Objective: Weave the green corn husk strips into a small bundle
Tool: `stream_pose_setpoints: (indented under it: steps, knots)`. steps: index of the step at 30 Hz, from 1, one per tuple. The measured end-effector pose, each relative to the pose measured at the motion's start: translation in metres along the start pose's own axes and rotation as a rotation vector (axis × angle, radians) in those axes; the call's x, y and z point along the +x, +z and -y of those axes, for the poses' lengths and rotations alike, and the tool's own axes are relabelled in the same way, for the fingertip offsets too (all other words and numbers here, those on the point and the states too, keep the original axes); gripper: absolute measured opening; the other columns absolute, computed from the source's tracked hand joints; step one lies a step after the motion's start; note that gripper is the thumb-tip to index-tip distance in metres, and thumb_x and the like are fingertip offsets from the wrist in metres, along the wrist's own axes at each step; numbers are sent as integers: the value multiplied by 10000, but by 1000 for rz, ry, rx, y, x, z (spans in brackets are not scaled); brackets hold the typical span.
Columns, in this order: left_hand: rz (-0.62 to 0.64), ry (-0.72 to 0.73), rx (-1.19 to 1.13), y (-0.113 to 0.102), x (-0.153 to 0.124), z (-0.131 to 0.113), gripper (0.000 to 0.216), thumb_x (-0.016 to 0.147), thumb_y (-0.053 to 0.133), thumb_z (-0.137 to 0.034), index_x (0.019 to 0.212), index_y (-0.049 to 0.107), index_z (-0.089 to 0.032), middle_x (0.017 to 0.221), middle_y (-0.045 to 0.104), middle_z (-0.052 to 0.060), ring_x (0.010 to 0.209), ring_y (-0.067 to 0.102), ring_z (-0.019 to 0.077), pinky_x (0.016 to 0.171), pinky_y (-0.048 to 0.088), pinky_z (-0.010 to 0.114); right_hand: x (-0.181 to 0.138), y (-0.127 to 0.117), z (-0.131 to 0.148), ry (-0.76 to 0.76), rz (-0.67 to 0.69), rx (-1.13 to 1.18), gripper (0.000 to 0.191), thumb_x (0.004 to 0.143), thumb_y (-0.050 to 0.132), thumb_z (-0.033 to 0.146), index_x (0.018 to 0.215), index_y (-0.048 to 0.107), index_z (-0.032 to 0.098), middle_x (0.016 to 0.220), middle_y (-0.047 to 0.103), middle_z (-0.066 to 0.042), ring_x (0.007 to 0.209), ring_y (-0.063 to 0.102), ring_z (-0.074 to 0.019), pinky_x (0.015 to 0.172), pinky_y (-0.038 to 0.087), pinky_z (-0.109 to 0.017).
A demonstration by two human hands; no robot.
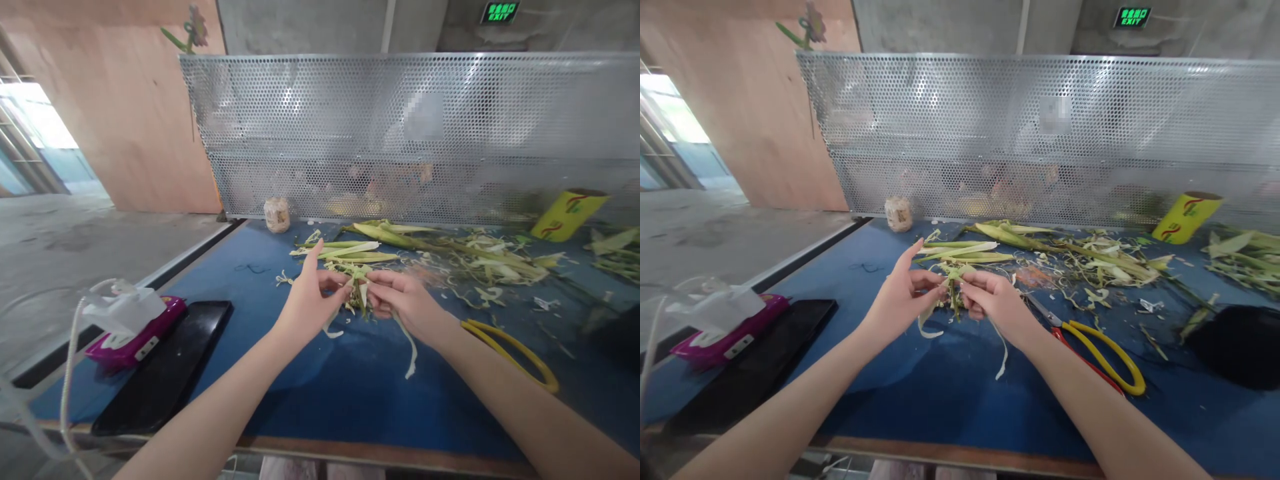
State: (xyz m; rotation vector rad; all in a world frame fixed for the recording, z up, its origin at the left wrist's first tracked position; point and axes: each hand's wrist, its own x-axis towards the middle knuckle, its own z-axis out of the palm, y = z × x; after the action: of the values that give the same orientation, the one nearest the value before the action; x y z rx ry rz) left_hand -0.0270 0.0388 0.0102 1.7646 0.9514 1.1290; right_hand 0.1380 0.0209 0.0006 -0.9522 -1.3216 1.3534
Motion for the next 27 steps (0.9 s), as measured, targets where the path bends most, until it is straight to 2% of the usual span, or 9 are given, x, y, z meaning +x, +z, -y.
stream_pose_setpoints:
  steps: [5, 8, 13, 16, 18, 23, 27]
  knots:
    - [-26, 144, 292, 1, -2, 0, 771, 740, 544, -175, 1380, 115, -179, 718, 630, -16, 618, 564, 113, 621, 457, 254, -2, 6, -3, 86, -40, -3, 249, 713, 625, 393, 745, 482, 193, 427, 257, 128, 337, 168, -24, 353, 134, -184]
    - [20, 161, 416, 3, -4, -1, 756, 753, 520, -168, 1380, 98, -180, 672, 597, -40, 548, 524, 98, 577, 432, 241, -1, 7, -8, 43, -77, -107, 256, 717, 610, 414, 707, 464, 203, 419, 248, 125, 324, 197, -36, 341, 159, -190]
    - [65, 160, 421, 5, -7, -1, 795, 764, 505, -165, 1387, 11, -152, 671, 587, -41, 546, 520, 96, 591, 437, 246, 1, 5, -11, -93, -170, -304, 329, 684, 635, 406, 575, 409, 193, 469, 325, 92, 371, 304, -45, 368, 232, -196]
    - [86, 179, 359, 5, -8, -1, 804, 764, 501, -153, 1389, -4, -161, 667, 580, -43, 542, 521, 92, 584, 447, 238, 1, 3, -9, -110, -227, -323, 280, 682, 628, 409, 617, 473, 185, 485, 388, 80, 378, 320, -49, 372, 243, -201]
    - [106, 200, 323, 5, -9, -1, 813, 757, 496, -131, 1390, -12, -167, 665, 580, -43, 548, 525, 91, 589, 454, 234, 1, 3, -6, -78, -240, -297, 290, 692, 611, 419, 603, 462, 187, 443, 357, 88, 368, 301, -52, 372, 235, -203]
    - [167, 229, 301, 5, -13, -5, 852, 730, 515, -112, 1396, -12, -190, 668, 591, -36, 568, 525, 105, 600, 452, 256, -1, 2, 1, 38, -131, -136, 321, 707, 590, 444, 613, 416, 191, 443, 230, 114, 387, 192, -38, 383, 177, -190]
    - [151, 105, 144, 5, -17, -10, 858, 786, 510, -221, 1392, -95, -173, 651, 589, -22, 562, 530, 116, 588, 453, 266, -4, 2, 6, 42, -9, -137, 303, 718, 592, 441, 668, 445, 182, 487, 283, 101, 420, 228, -41, 405, 200, -193]
